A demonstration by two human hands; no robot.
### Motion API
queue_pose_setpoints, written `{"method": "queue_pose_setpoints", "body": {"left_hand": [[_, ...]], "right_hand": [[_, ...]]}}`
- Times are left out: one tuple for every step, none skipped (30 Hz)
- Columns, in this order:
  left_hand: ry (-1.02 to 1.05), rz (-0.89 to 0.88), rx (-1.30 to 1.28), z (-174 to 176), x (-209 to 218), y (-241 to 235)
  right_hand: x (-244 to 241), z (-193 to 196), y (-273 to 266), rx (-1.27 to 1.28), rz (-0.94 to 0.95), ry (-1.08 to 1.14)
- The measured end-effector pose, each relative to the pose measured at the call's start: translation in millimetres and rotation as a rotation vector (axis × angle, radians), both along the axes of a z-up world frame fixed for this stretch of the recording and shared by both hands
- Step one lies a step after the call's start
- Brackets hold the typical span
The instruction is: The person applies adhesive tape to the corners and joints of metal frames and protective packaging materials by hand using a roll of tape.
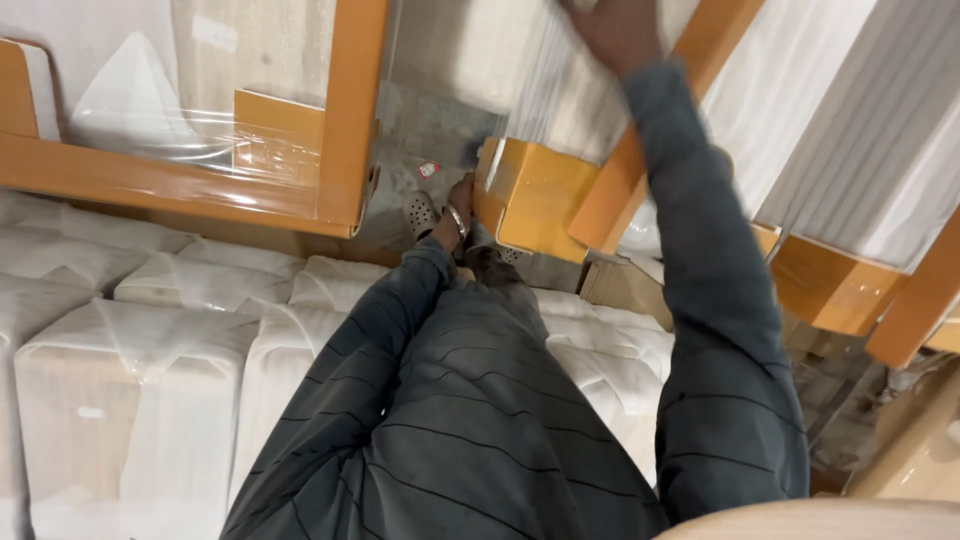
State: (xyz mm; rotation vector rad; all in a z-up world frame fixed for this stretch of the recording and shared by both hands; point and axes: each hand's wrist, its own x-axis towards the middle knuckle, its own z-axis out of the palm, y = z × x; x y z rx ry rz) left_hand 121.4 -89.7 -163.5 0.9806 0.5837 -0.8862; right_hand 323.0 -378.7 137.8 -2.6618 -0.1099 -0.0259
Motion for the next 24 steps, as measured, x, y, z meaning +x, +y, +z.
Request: {"method": "queue_pose_setpoints", "body": {"left_hand": [[-0.005, -0.006, -0.007, -3.4, 0.0, -2.7], [-0.020, 0.033, -0.020, -6.6, 0.2, -5.5], [-0.034, 0.073, -0.036, -10.0, 0.4, -9.5], [-0.038, 0.070, -0.044, -9.5, -2.3, -6.1], [-0.101, 0.052, -0.067, -9.9, -1.0, -3.2], [-0.165, 0.034, -0.091, -10.5, 0.1, -1.6], [-0.166, 0.016, -0.098, 10.9, -5.8, 10.1], [-0.335, -0.095, -0.189, 31.8, -11.5, 20.6], [-0.500, -0.213, -0.286, 52.3, -17.5, 30.5], [-0.499, -0.235, -0.298, 62.7, -20.5, 33.0], [-0.681, -0.341, -0.163, 73.3, -20.4, 38.3], [-0.864, -0.444, -0.026, 84.4, -20.0, 43.6], [-0.876, -0.464, -0.039, 90.7, -15.2, 45.6], [-1.052, -0.563, 0.179, 97.0, -9.4, 46.9], [-1.218, -0.656, 0.405, 103.4, -7.5, 48.8], [-1.228, -0.674, 0.390, 111.4, -6.7, 50.6], [-1.243, -0.683, 0.382, 120.0, -5.6, 52.6], [-1.257, -0.692, 0.374, 128.6, -4.1, 54.6], [-1.264, -0.705, 0.364, 132.6, -2.6, 49.9], [-0.979, -0.535, 0.059, 136.3, -0.9, 45.9], [-0.674, -0.351, -0.219, 139.5, -1.5, 43.6], [-0.674, -0.355, -0.219, 137.7, -4.2, 45.6], [-0.636, -0.331, -0.276, 136.0, -5.4, 47.2], [-0.598, -0.306, -0.333, 134.9, -7.3, 48.9]], "right_hand": [[-30.5, 62.9, 25.5, -0.007, -0.006, -0.005], [-68.1, 109.7, 76.3, -0.017, 0.070, -0.053], [-108.3, 146.5, 149.6, -0.029, 0.149, -0.100], [-134.9, 150.0, 172.0, -0.037, 0.146, -0.103], [-160.3, 152.5, 194.1, -0.103, 0.151, -0.038], [-185.6, 153.9, 215.3, -0.167, 0.156, 0.029], [-190.7, 145.8, 218.4, -0.173, 0.138, 0.028], [-195.8, 137.4, 220.0, -0.169, 0.112, -0.024], [-201.9, 128.8, 220.8, -0.167, 0.080, -0.076], [-204.5, 127.2, 219.8, -0.174, 0.057, -0.075], [-205.2, 125.6, 220.2, -0.161, 0.062, -0.058], [-205.6, 124.5, 220.2, -0.147, 0.068, -0.041], [-206.0, 121.8, 220.4, -0.154, 0.044, -0.050], [-205.5, 119.2, 219.7, -0.182, 0.059, -0.041], [-206.3, 116.1, 218.7, -0.206, 0.075, -0.025], [-206.3, 113.2, 217.2, -0.209, 0.052, -0.026], [-206.0, 110.9, 215.7, -0.197, 0.072, -0.020], [-205.2, 108.7, 214.2, -0.185, 0.093, -0.015], [-205.3, 109.9, 212.7, -0.186, 0.077, -0.016], [-205.1, 110.8, 211.9, -0.166, 0.091, -0.013], [-205.0, 111.1, 212.3, -0.143, 0.117, -0.010], [-206.3, 114.2, 210.4, -0.143, 0.113, -0.010], [-206.1, 117.6, 208.3, -0.066, 0.128, -0.027], [-206.7, 121.6, 206.4, 0.011, 0.143, -0.043]]}}
